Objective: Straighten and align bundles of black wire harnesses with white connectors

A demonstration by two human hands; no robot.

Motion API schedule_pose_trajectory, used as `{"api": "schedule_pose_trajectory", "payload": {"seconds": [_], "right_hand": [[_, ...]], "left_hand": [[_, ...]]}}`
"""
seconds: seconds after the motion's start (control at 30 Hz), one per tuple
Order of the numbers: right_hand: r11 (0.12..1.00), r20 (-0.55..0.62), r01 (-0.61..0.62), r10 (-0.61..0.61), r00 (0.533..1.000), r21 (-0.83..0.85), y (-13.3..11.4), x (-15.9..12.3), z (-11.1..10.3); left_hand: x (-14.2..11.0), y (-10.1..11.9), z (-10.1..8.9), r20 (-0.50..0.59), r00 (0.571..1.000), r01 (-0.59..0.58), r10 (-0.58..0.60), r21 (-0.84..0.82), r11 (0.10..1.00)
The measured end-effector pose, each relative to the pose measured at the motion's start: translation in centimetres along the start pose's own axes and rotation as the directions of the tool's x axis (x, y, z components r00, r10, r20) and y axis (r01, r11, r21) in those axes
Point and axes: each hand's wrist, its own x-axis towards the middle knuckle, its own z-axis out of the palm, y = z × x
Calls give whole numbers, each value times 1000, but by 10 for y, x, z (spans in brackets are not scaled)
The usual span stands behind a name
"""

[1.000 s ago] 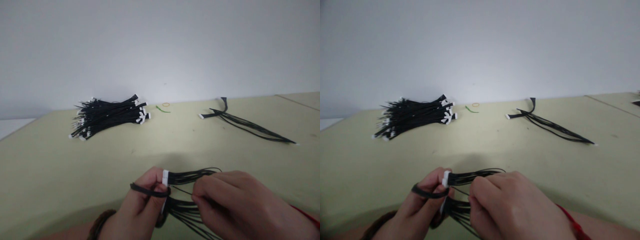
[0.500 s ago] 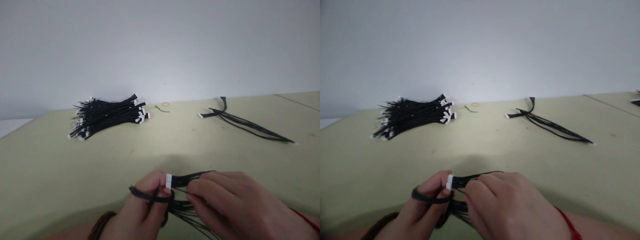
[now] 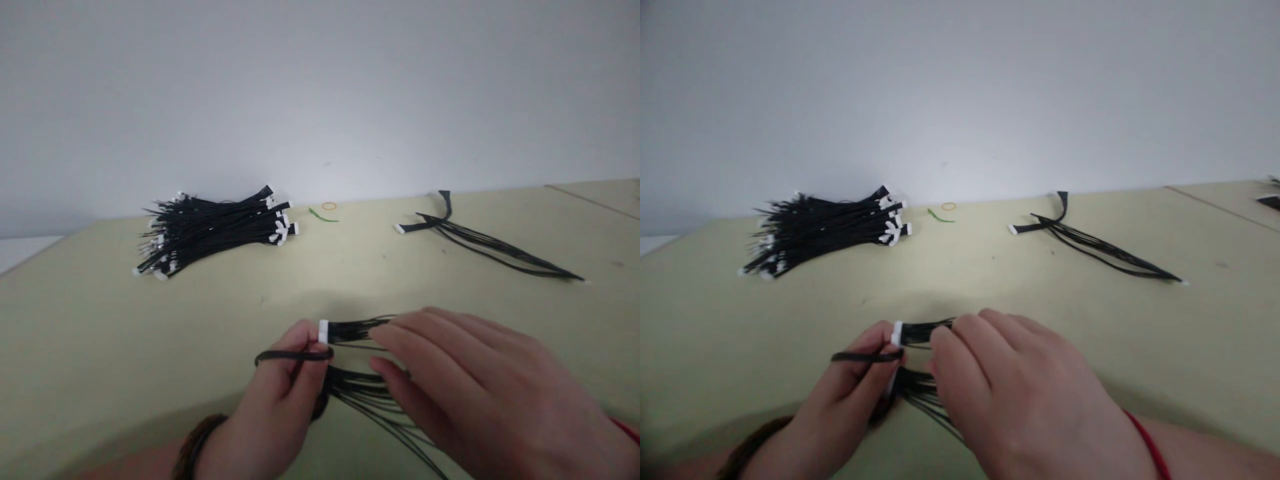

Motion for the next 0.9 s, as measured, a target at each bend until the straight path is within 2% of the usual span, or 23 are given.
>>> {"api": "schedule_pose_trajectory", "payload": {"seconds": [0.03, 0.1, 0.2, 0.27, 0.4, 0.5, 0.77, 0.83, 0.9], "right_hand": [[999, -21, -1, 0, 1000, -45, 2, -2, -5], [997, 16, 4, -3, 1000, -83, 6, -9, -12], [998, 157, 27, -18, 987, -56, 8, -18, -13], [1000, 225, -3, 8, 974, -19, 5, -18, -6], [987, 310, -135, 102, 945, 87, -6, -7, 11], [973, 338, -179, 122, 933, 143, -10, -1, 17], [953, 372, -212, 120, 920, 217, 7, 2, 4], [902, 399, -271, 124, 909, 337, 13, 3, -3], [740, 511, -394, 79, 856, 546, 23, 3, -11]], "left_hand": [[2, 1, 0, -39, 999, 5, -6, -15, 1000], [5, 1, 0, -99, 994, 36, -39, -37, 999], [6, 0, 0, -139, 988, 57, -66, -62, 996], [6, -1, 0, -151, 986, 59, -68, -67, 996], [5, 1, 1, -143, 986, 86, -91, -41, 995], [4, 4, 1, -144, 988, 63, -62, 1, 998], [3, 3, 3, -107, 991, 81, -83, -26, 996], [3, 3, 3, -108, 991, 80, -84, -39, 996], [3, 4, 4, -116, 990, 75, -82, -58, 995]]}}
